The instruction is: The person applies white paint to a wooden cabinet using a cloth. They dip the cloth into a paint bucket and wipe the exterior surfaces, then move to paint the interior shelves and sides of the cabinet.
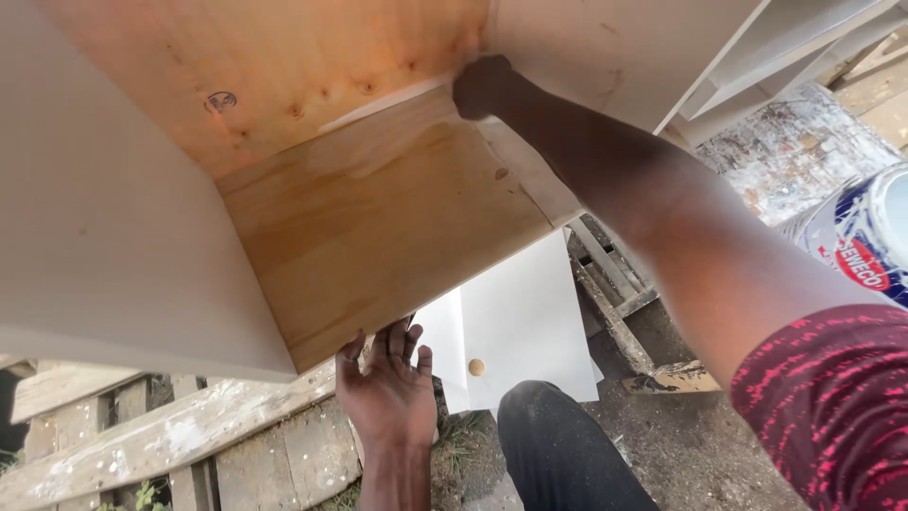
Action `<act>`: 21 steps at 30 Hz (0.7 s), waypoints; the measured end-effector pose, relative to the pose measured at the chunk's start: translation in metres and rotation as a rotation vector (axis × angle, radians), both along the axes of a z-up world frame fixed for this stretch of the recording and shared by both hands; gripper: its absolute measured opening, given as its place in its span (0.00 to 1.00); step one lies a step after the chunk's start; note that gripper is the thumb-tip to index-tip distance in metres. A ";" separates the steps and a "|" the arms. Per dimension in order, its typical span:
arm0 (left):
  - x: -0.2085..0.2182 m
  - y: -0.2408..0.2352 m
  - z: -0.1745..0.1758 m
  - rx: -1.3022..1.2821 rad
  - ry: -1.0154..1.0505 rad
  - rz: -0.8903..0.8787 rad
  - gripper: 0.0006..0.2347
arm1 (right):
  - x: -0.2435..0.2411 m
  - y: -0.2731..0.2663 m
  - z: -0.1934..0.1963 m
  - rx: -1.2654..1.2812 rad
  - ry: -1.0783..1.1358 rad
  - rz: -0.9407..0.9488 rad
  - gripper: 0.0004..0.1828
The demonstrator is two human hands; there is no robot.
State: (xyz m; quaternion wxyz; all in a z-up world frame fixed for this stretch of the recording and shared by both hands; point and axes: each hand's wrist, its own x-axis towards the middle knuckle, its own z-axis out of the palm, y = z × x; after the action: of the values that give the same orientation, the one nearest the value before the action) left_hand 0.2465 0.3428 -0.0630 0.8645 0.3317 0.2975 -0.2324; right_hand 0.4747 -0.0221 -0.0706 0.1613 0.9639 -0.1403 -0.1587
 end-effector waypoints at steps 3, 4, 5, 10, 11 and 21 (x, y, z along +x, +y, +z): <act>-0.003 0.006 -0.001 -0.023 -0.018 -0.012 0.16 | -0.034 -0.022 -0.060 -0.098 -0.144 0.127 0.14; -0.003 0.004 0.001 -0.006 -0.009 -0.011 0.16 | -0.045 -0.039 -0.087 -0.187 -0.315 0.226 0.11; -0.002 0.003 0.002 -0.016 -0.016 -0.022 0.16 | -0.084 -0.026 -0.071 -0.198 -0.319 0.216 0.11; -0.004 0.002 -0.003 0.005 -0.044 -0.048 0.16 | -0.237 0.047 -0.012 0.243 -0.103 -0.097 0.17; -0.004 0.000 -0.002 0.000 -0.053 -0.050 0.16 | -0.237 0.039 -0.019 0.238 -0.112 -0.098 0.17; -0.005 -0.002 -0.017 0.100 -0.119 -0.033 0.12 | -0.012 -0.059 -0.103 -0.179 -0.767 0.153 0.16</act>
State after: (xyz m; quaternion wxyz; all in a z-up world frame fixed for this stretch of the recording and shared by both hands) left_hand 0.2417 0.3408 -0.0797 0.8592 0.3926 0.2512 -0.2111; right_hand 0.4622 -0.0809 -0.1737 0.1917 0.9431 -0.1313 0.2379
